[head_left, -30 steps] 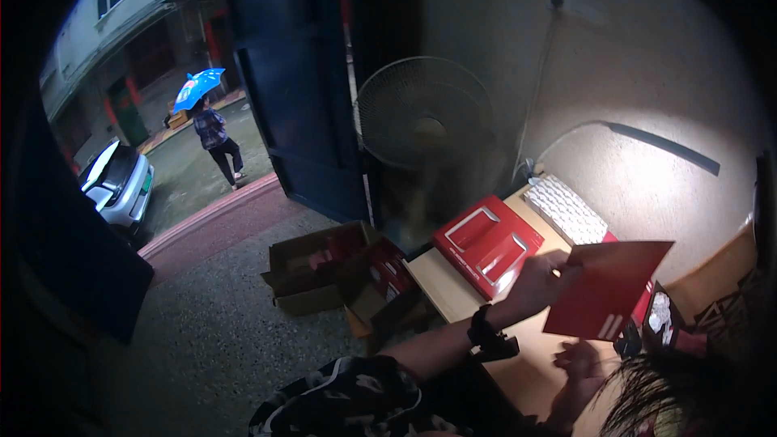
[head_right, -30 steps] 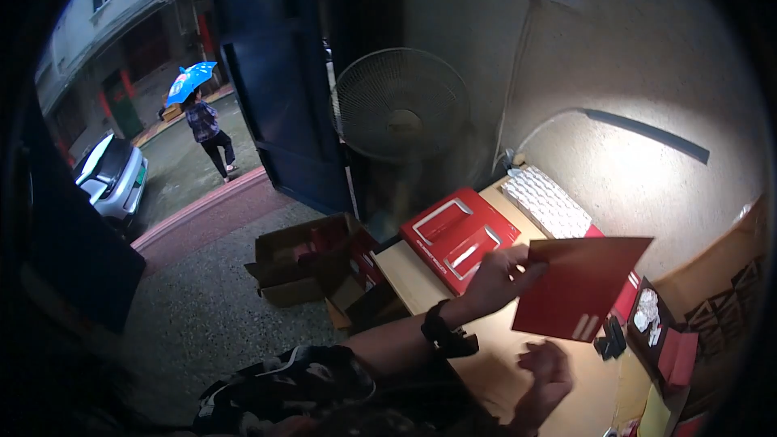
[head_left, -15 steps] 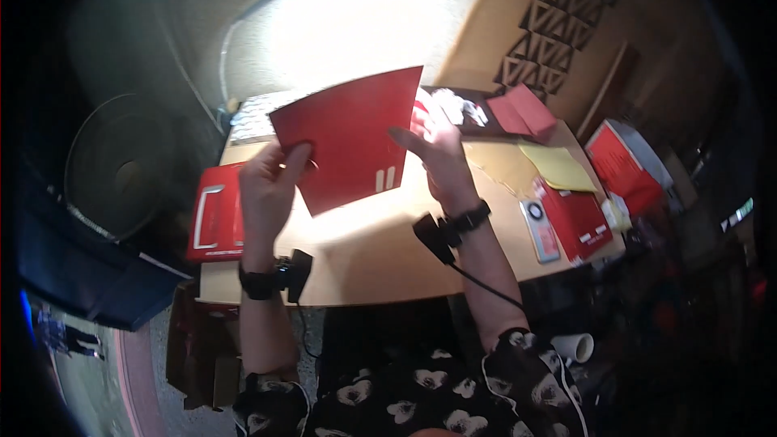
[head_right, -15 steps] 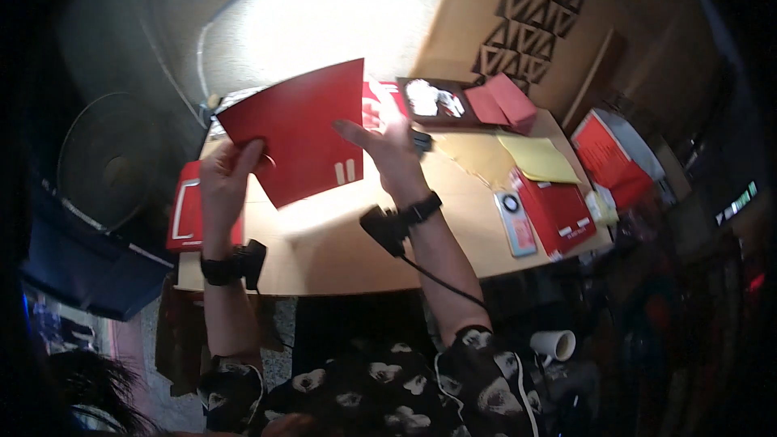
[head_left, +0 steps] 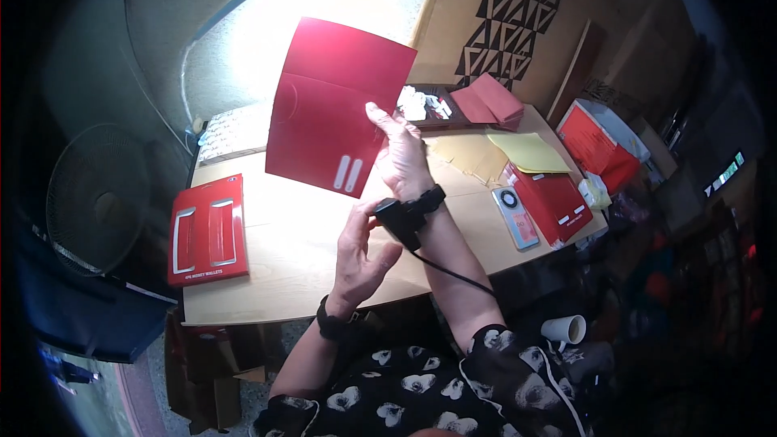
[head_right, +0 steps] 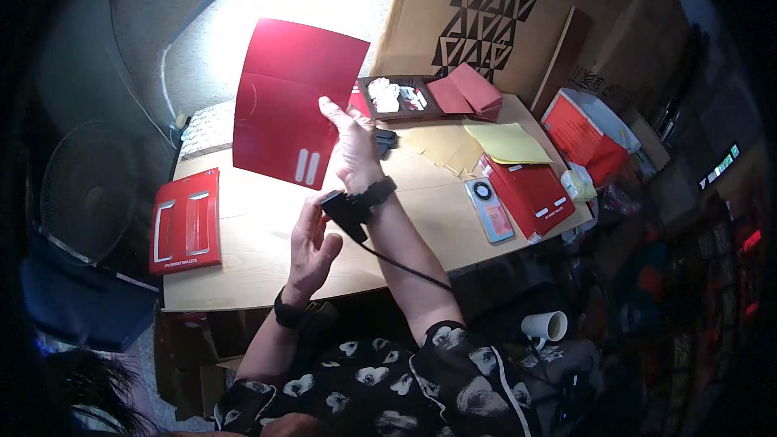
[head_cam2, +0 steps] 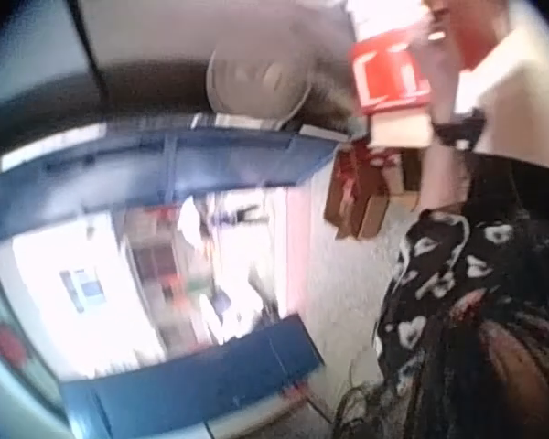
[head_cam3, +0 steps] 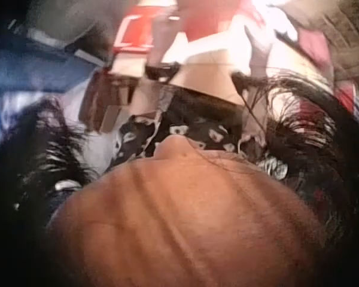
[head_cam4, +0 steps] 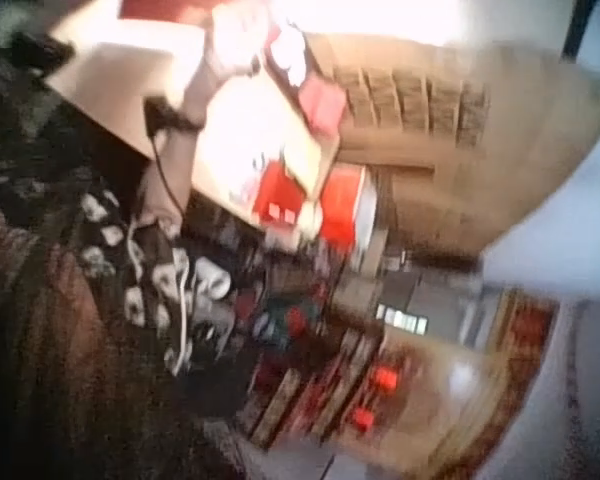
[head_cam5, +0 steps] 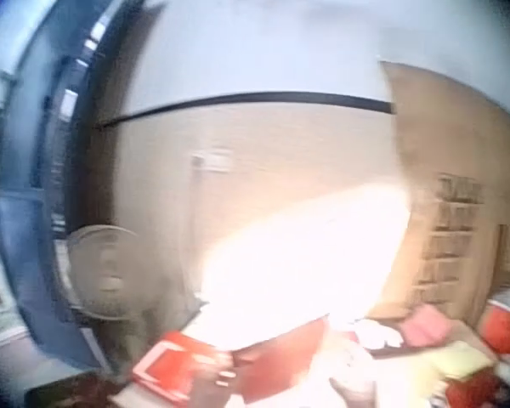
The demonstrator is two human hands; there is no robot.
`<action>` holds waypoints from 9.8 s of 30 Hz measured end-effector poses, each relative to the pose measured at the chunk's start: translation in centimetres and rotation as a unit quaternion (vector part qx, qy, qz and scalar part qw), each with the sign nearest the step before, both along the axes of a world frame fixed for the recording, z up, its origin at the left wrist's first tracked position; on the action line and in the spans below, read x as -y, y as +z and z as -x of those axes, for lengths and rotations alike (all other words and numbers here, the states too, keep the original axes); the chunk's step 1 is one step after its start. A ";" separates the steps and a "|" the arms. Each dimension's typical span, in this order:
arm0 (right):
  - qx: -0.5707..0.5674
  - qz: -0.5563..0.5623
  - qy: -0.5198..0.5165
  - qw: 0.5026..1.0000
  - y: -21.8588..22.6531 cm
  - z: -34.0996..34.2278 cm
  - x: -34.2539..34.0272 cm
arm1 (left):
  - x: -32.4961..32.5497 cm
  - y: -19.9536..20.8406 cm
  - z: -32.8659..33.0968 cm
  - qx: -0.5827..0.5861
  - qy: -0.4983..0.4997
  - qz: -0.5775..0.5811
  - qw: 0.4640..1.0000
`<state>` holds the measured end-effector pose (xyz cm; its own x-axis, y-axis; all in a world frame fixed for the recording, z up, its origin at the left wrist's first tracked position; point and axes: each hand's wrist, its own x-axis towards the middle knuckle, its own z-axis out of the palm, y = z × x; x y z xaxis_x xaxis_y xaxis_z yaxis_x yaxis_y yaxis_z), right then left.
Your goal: Checking, folding, and sorting red money wallets on a table.
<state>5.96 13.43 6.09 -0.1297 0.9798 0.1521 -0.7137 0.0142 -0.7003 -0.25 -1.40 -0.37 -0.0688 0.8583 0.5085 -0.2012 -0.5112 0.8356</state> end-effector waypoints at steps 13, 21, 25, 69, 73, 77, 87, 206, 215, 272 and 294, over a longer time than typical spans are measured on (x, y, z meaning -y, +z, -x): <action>0.025 -0.082 -0.172 0.981 -2.9 0.3 0.4 | -0.1 -0.6 -1.1 -0.115 0.057 0.075 0.989; 0.309 -0.324 -0.348 0.824 -3.6 -1.5 1.3 | 0.8 -1.5 -2.5 -0.105 0.019 0.077 0.991; 0.230 -0.128 -0.163 0.951 -4.6 -3.9 2.9 | 2.7 -0.8 -1.2 -0.091 -0.026 0.123 0.988; 0.564 -0.548 0.008 0.617 -12.1 -10.1 11.2 | 7.6 -4.3 12.6 -0.534 0.202 -0.004 0.821; 0.555 -0.513 0.027 0.654 -11.6 -10.2 10.7 | 7.6 -4.2 12.4 -0.488 0.197 0.033 0.849; 0.507 -0.320 0.080 0.797 -9.8 -10.0 9.8 | 6.0 -2.3 12.1 -0.345 0.211 0.122 0.906; 0.246 -0.070 0.140 0.957 -5.4 -7.0 4.9 | 1.4 0.5 13.1 -0.141 0.141 0.162 0.966; 0.726 -0.102 0.042 0.679 -10.4 -8.4 6.0 | 0.2 -3.8 11.0 -0.324 0.154 0.414 0.837; 0.745 -0.225 -0.048 0.626 -10.9 -8.1 7.2 | 1.8 -4.5 9.3 -0.371 0.239 0.325 0.837; 0.737 -0.207 0.134 0.629 -7.7 -7.7 0.6 | 4.7 -4.6 7.4 -0.630 0.071 0.094 0.768; 0.480 -0.237 0.147 0.832 -10.1 -11.3 9.0 | 3.7 -4.2 9.7 -0.612 0.117 0.068 0.779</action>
